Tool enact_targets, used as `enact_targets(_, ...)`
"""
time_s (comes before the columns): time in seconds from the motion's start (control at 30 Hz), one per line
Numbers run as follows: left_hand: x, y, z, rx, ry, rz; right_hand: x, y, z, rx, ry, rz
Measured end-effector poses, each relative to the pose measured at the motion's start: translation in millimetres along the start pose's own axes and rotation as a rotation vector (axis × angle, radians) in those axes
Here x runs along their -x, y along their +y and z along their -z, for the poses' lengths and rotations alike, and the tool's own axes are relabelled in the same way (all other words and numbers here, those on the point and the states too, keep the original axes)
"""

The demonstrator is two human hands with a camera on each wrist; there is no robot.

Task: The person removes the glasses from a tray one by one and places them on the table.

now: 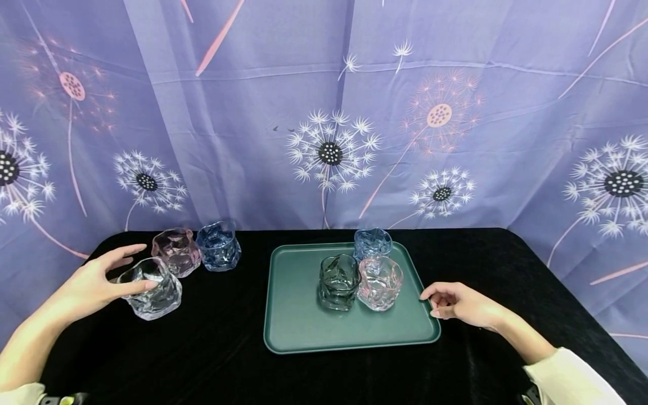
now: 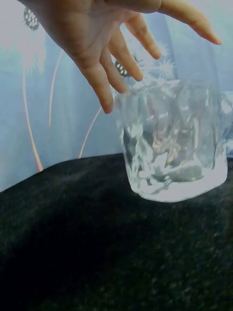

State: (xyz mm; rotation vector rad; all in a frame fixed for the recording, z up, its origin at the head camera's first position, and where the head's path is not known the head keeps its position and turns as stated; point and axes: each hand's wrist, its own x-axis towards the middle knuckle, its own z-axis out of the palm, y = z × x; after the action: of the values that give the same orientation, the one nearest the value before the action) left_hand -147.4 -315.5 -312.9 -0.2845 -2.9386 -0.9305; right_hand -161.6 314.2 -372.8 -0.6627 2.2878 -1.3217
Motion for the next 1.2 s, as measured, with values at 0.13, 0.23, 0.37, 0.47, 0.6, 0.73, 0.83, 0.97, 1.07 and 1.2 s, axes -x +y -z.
enact_targets(0.13,-0.2,7.9,0.5,-0.008,0.03,-0.048,-0.2,-0.4,-0.2,0.004,0.003,0.002)
enact_targets(0.23,-1.6,14.9,-0.5,-0.009,0.047,-0.082,0.4,-0.7,0.4,0.006,0.001,-0.001)
enact_targets(0.37,-3.7,26.0,-3.3,-0.003,0.051,-0.109,0.9,-0.5,1.3,0.005,-0.004,0.004)
enact_targets(0.47,-5.8,35.4,-7.9,0.009,0.042,-0.129,0.8,-0.5,1.2,0.005,-0.005,0.005)
enact_targets(0.6,-8.4,47.2,-16.5,0.036,0.029,-0.144,0.1,-0.8,0.8,0.005,-0.005,0.002)
enact_targets(0.73,-11.9,56.1,-26.4,0.056,0.026,-0.156,0.1,-1.6,1.1,-0.007,-0.005,-0.002)
enact_targets(0.83,-16.2,63.4,-34.9,0.09,0.014,-0.165,0.4,-1.6,1.3,-0.013,-0.004,0.001)
enact_targets(0.97,-22.6,73.6,-48.1,0.127,0.0,-0.189,0.1,-0.8,0.7,-0.01,-0.004,0.0)
enact_targets(1.07,-27.8,80.4,-58.4,0.158,-0.018,-0.206,0.1,-0.1,0.3,-0.006,-0.006,-0.003)
enact_targets(1.2,-35.1,89.9,-72.8,0.188,-0.044,-0.241,0.6,0.9,0.2,0.002,-0.004,-0.003)
